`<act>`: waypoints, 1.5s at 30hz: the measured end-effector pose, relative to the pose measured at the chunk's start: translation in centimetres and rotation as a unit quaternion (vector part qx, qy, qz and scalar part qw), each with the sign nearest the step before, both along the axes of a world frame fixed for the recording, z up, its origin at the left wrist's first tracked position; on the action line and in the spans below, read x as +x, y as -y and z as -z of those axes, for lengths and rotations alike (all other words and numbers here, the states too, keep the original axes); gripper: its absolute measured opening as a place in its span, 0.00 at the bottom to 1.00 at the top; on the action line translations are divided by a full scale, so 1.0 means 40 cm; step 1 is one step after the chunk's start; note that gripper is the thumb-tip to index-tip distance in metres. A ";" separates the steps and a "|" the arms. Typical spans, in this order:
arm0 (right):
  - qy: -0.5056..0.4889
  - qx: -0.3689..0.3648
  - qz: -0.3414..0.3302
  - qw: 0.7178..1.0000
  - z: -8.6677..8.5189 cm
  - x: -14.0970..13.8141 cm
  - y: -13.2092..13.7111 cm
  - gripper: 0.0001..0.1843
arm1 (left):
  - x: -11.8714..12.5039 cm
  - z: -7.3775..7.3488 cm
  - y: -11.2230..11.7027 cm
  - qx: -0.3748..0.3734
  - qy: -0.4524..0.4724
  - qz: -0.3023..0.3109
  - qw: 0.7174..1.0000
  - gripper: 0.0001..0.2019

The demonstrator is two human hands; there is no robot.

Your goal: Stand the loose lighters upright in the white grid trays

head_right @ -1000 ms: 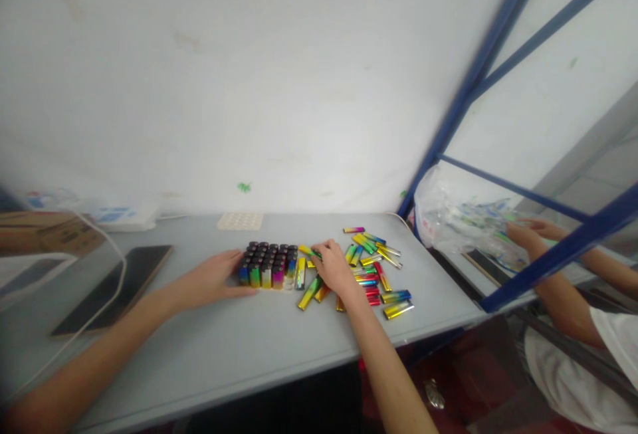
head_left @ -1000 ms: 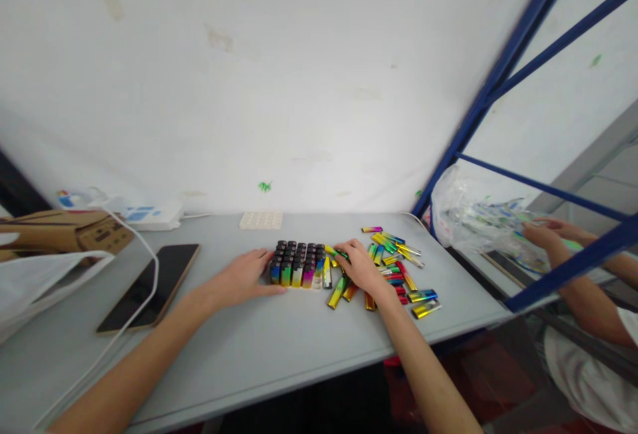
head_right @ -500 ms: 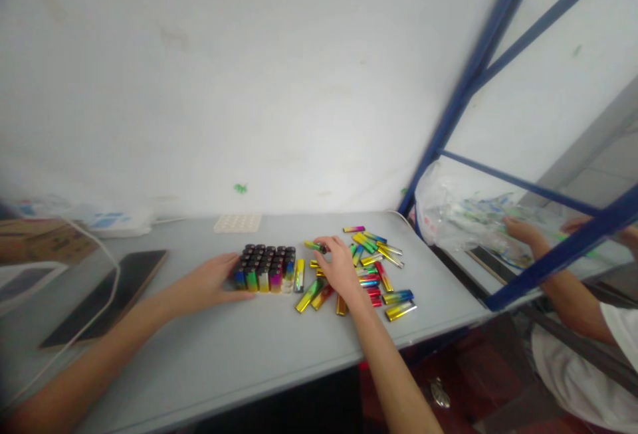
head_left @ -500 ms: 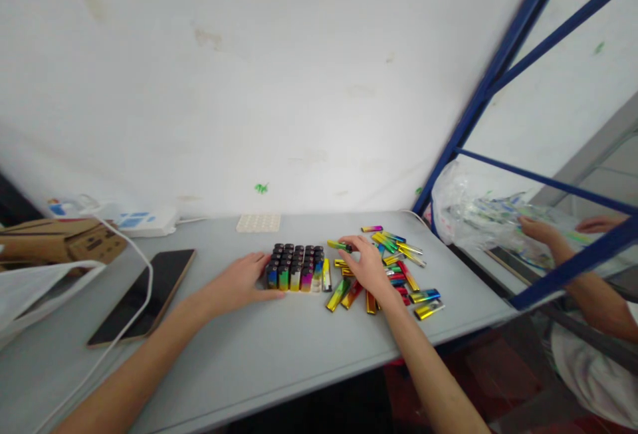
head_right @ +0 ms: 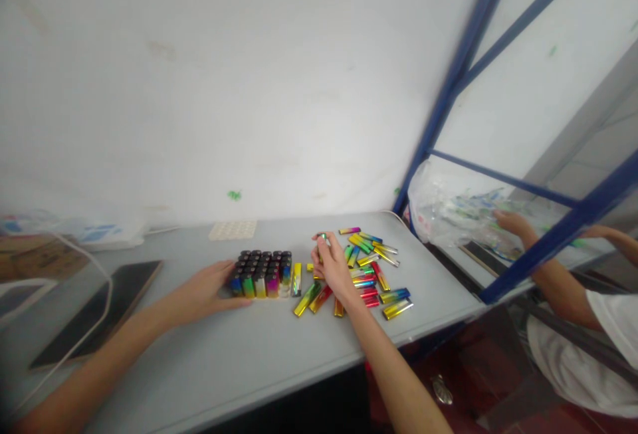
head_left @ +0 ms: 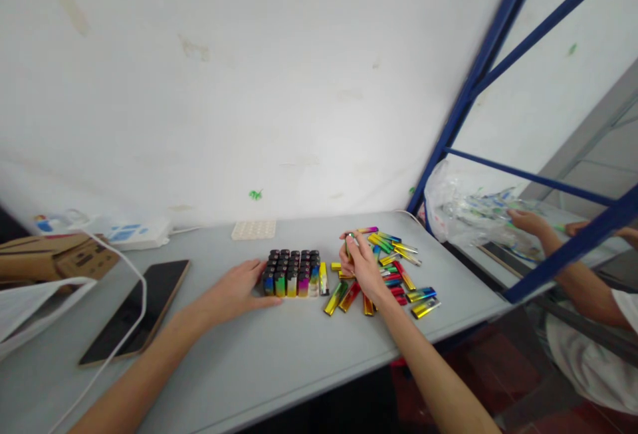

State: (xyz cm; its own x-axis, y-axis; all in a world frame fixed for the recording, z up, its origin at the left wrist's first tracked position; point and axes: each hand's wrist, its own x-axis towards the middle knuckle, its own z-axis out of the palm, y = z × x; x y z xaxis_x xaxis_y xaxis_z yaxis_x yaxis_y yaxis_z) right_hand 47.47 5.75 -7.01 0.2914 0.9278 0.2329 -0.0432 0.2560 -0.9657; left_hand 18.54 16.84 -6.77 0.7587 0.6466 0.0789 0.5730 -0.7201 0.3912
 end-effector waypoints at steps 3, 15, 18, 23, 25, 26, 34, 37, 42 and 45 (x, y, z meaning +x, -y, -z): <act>0.034 -0.034 0.023 0.999 0.004 -0.007 0.006 0.26 | 0.002 -0.002 0.002 -0.002 0.003 -0.001 1.000 0.31; 0.290 -0.004 0.140 0.947 0.019 -0.017 0.016 0.22 | 0.006 -0.006 0.006 -0.008 0.003 -0.007 1.000 0.30; 0.303 -0.010 0.109 0.947 0.013 -0.019 0.025 0.22 | 0.007 -0.013 0.009 -0.011 0.011 -0.003 1.000 0.30; 0.345 0.045 0.052 0.936 -0.002 -0.026 0.040 0.20 | 0.010 -0.016 0.010 -0.012 0.009 -0.002 1.000 0.30; 0.389 0.077 0.068 0.916 -0.007 -0.027 0.044 0.21 | 0.010 -0.016 0.010 -0.012 0.006 -0.006 1.000 0.31; 0.406 0.079 0.069 0.908 -0.008 -0.027 0.045 0.23 | 0.010 -0.016 0.010 -0.012 0.005 -0.006 1.000 0.32; 0.395 0.002 -0.026 0.918 -0.004 -0.004 0.065 0.24 | 0.009 -0.008 0.008 -0.013 0.016 0.003 1.000 0.32; 0.419 0.005 -0.065 0.906 -0.005 0.002 0.069 0.24 | 0.007 -0.001 0.005 -0.012 0.013 0.002 1.000 0.33; 0.511 0.012 -0.086 0.855 -0.010 -0.016 0.062 0.17 | 0.006 -0.002 0.007 -0.010 0.011 0.007 1.000 0.33; 0.595 0.007 -0.046 0.802 -0.010 -0.028 0.055 0.17 | 0.008 -0.010 0.012 -0.014 0.006 -0.003 1.000 0.33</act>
State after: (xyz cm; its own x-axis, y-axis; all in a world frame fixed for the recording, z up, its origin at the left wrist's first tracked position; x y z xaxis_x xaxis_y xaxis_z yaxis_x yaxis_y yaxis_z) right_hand 46.33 3.54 -6.61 -0.2146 0.9275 0.3061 0.8884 0.3156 -0.3335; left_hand 18.87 16.37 -6.35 0.7540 0.6532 0.0695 0.5721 -0.7050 0.4190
